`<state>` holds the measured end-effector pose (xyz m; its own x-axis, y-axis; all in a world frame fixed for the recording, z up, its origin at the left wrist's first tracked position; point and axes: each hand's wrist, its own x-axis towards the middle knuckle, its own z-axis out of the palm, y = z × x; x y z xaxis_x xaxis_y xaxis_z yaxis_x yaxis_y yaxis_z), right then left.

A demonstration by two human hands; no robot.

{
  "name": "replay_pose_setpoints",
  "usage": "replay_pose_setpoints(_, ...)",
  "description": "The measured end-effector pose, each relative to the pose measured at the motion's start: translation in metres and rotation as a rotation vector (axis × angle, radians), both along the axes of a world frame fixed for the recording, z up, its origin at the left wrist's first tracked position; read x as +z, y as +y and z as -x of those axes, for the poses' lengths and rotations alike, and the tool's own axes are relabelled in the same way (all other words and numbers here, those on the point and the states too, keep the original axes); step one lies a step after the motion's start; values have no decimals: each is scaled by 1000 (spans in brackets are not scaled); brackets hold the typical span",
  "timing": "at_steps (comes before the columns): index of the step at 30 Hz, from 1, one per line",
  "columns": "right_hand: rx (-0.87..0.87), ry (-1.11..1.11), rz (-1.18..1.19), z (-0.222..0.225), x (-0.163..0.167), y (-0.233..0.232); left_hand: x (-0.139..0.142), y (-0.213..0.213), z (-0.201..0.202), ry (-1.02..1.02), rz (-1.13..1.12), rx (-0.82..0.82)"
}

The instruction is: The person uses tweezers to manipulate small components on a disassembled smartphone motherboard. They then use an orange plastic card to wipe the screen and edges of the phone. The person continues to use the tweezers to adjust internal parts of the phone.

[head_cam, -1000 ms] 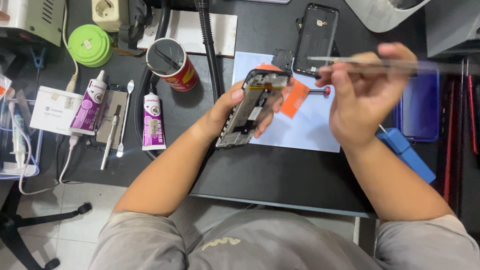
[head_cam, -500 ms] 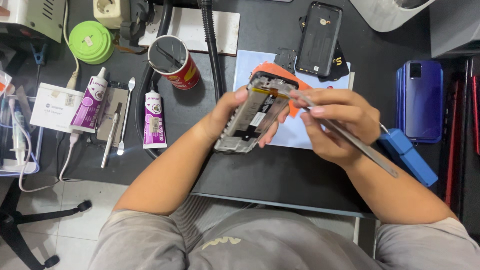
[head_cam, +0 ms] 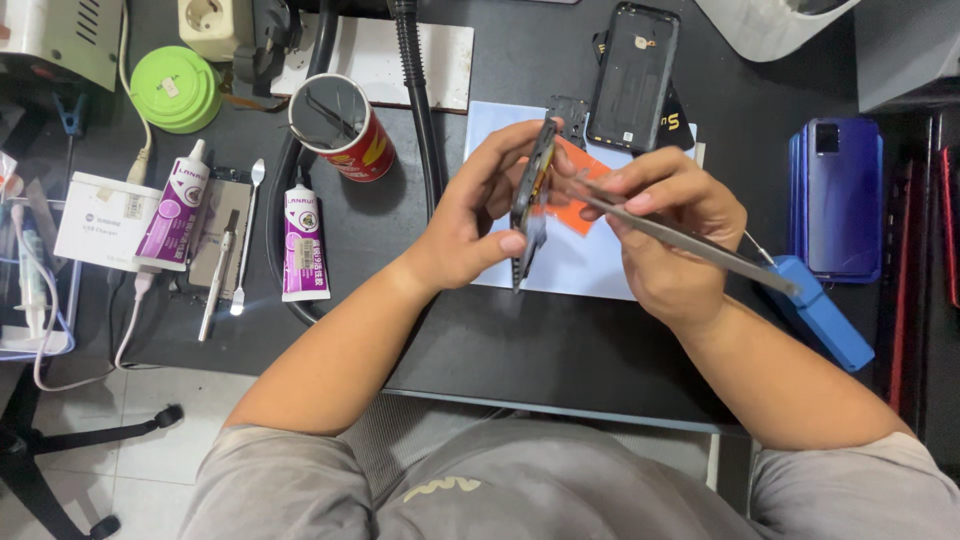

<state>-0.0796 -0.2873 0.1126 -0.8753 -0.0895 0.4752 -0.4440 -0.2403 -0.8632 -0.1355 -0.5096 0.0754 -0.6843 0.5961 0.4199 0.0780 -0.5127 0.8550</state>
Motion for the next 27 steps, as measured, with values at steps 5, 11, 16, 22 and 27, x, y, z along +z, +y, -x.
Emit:
replay_pose_setpoints(5, 97, 32, -41, -1, 2, 1, -1, 0, 2, 254, 78, 148)
replay_pose_setpoints(11, 151, -34, 53, 9, -7, 4, 4, -1, 2, 318, 155, 299)
replay_pose_setpoints(16, 228, -170, 226, 22, -16, 7, 6, -2, 5, 250, -9, 212)
replay_pose_setpoints(22, 107, -12, 30, 13, -12, 6, 2, -3, 6, 161, -65, 48)
replay_pose_setpoints(27, 98, 42, -42, 6, -6, 1, 4, -3, 2, 183, -58, 17)
